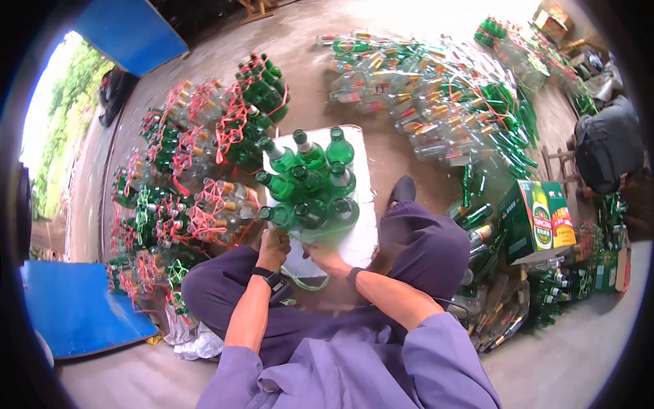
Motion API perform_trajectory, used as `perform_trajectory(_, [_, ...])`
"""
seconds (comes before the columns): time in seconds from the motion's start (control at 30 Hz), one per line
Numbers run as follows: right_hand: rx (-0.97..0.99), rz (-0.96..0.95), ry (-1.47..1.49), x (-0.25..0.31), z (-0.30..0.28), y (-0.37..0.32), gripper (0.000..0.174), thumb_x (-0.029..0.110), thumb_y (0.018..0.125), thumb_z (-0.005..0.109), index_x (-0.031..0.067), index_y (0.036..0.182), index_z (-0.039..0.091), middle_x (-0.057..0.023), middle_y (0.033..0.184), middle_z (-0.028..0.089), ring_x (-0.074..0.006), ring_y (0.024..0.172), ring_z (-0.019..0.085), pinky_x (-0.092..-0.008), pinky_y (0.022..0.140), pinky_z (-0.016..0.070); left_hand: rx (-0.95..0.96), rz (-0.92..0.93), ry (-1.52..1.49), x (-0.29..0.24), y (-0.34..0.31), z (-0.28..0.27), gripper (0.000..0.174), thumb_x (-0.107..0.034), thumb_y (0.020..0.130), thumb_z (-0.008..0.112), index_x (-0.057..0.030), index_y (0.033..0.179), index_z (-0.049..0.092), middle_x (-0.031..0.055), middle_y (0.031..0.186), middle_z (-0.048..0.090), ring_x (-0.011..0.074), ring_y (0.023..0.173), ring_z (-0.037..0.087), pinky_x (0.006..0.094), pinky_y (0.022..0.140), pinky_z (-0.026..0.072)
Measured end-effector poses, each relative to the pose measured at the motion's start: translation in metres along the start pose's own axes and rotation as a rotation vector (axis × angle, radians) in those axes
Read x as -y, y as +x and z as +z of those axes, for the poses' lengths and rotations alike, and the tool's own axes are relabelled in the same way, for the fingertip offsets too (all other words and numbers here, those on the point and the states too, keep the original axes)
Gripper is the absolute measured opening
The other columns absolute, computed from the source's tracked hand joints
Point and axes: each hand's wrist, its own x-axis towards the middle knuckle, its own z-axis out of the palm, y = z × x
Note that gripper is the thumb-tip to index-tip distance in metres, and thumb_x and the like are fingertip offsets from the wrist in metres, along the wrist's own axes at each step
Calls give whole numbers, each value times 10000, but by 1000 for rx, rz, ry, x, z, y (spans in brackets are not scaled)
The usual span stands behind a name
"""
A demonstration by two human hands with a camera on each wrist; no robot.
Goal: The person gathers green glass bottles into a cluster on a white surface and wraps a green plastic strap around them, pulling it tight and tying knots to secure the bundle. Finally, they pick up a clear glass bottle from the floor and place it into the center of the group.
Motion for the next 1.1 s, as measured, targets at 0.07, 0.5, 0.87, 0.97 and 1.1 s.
perform_trajectory(0.07, [19, 94, 40, -2, 6, 0, 404, 363, 936, 620, -11, 814, 714, 5, 521, 453, -119, 422, 364, -320, 418, 290, -24, 50, 55, -1, -1, -1, 237, -40, 827, 592, -112, 652, 449, -56, 558, 370, 65, 430, 360, 265, 385, 231])
perform_trajectory(0.5, [-127, -45, -92, -6, -25, 21, 190, 138, 844, 648, 3, 718, 692, -105, 707, 661, -205, 655, 595, -368, 606, 472, 10, 239, 63, 38, 73, -47, 230, -181, 902, 546, -202, 683, 480, -49, 568, 400, 93, 395, 307, 264, 391, 226])
perform_trajectory(0.87, [-107, -171, -175, 7, -31, 18, 176, 120, 889, 587, -20, 814, 662, -107, 716, 669, -203, 684, 631, -363, 655, 507, -41, -35, -117, -4, 3, 2, 233, -105, 877, 521, -201, 683, 435, -45, 571, 402, 87, 405, 326, 242, 394, 250])
perform_trajectory(0.97, [-142, -208, -117, 7, -29, 18, 148, 138, 834, 637, 1, 878, 672, -87, 679, 635, -203, 645, 602, -363, 607, 492, 50, -56, -167, 1, 13, -12, 212, -80, 842, 554, -195, 701, 445, -46, 592, 414, 85, 412, 331, 238, 402, 256])
perform_trajectory(1.1, [-21, 64, -104, 41, -34, -2, 197, 191, 801, 662, 57, 945, 660, -1, 524, 446, -133, 406, 394, -318, 358, 287, 104, -9, -114, -13, -9, -2, 200, -51, 813, 582, -181, 725, 459, -50, 623, 432, 80, 419, 328, 230, 406, 256])
